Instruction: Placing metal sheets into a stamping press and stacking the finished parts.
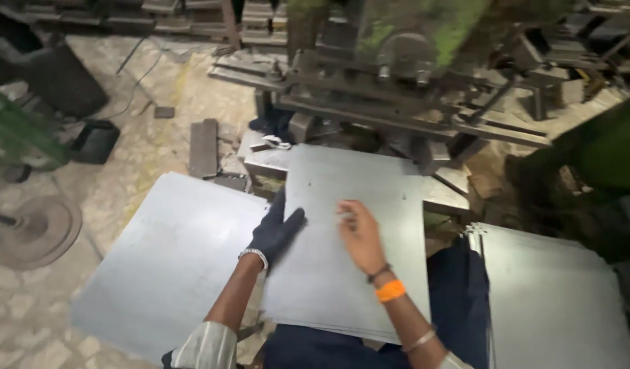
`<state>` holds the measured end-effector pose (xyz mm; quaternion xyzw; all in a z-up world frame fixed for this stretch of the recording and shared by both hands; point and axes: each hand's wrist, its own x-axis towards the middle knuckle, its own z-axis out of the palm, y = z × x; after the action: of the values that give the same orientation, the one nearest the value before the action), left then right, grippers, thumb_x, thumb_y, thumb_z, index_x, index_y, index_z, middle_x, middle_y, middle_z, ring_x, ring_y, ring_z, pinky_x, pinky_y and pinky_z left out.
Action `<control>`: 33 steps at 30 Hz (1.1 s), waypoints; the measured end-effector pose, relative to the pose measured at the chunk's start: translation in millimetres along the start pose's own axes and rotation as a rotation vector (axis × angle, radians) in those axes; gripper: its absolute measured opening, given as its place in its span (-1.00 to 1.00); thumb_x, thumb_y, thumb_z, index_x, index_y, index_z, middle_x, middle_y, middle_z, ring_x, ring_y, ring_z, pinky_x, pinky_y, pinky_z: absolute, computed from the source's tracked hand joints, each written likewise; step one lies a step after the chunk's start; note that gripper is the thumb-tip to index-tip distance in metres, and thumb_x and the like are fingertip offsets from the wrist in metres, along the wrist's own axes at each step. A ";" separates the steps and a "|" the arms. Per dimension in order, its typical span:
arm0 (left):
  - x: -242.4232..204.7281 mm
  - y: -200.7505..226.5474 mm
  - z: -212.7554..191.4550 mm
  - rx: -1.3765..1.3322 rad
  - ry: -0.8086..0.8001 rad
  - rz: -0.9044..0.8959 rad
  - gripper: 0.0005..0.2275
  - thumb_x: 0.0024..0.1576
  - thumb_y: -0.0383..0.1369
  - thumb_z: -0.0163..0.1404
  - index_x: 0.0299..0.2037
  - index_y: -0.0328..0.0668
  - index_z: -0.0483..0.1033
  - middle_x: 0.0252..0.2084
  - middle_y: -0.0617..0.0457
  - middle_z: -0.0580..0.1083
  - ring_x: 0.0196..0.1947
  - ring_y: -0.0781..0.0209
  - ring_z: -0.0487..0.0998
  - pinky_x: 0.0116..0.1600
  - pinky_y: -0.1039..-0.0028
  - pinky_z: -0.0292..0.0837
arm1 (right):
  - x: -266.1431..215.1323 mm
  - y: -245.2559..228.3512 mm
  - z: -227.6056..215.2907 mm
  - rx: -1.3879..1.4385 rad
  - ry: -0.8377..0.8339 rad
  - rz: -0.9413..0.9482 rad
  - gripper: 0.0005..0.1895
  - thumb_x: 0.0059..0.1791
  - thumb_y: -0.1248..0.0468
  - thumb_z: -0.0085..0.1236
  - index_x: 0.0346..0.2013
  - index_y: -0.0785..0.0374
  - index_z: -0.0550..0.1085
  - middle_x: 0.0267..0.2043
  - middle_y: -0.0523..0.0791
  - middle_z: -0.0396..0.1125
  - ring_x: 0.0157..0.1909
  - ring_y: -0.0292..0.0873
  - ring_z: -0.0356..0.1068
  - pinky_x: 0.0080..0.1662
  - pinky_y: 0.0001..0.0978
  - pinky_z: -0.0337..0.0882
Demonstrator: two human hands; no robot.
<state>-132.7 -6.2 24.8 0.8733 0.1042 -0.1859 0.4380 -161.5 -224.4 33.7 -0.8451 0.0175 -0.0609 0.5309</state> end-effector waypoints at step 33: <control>77.7 -276.3 -304.9 0.594 0.372 -0.378 -0.05 0.12 0.53 -0.44 -0.09 -0.26 0.73 0.03 -0.15 0.63 0.16 -0.10 0.56 0.22 0.17 0.38 | -47.9 -20.2 243.2 0.564 -0.221 0.851 0.04 -0.24 0.27 0.48 0.42 0.29 0.10 0.23 -0.01 0.04 0.17 -0.09 0.32 0.01 -0.33 0.41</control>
<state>-86.2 404.7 -41.4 0.9461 0.2824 -0.1242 0.0981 -180.1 6.6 -56.5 -0.5888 0.2862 0.2475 0.7143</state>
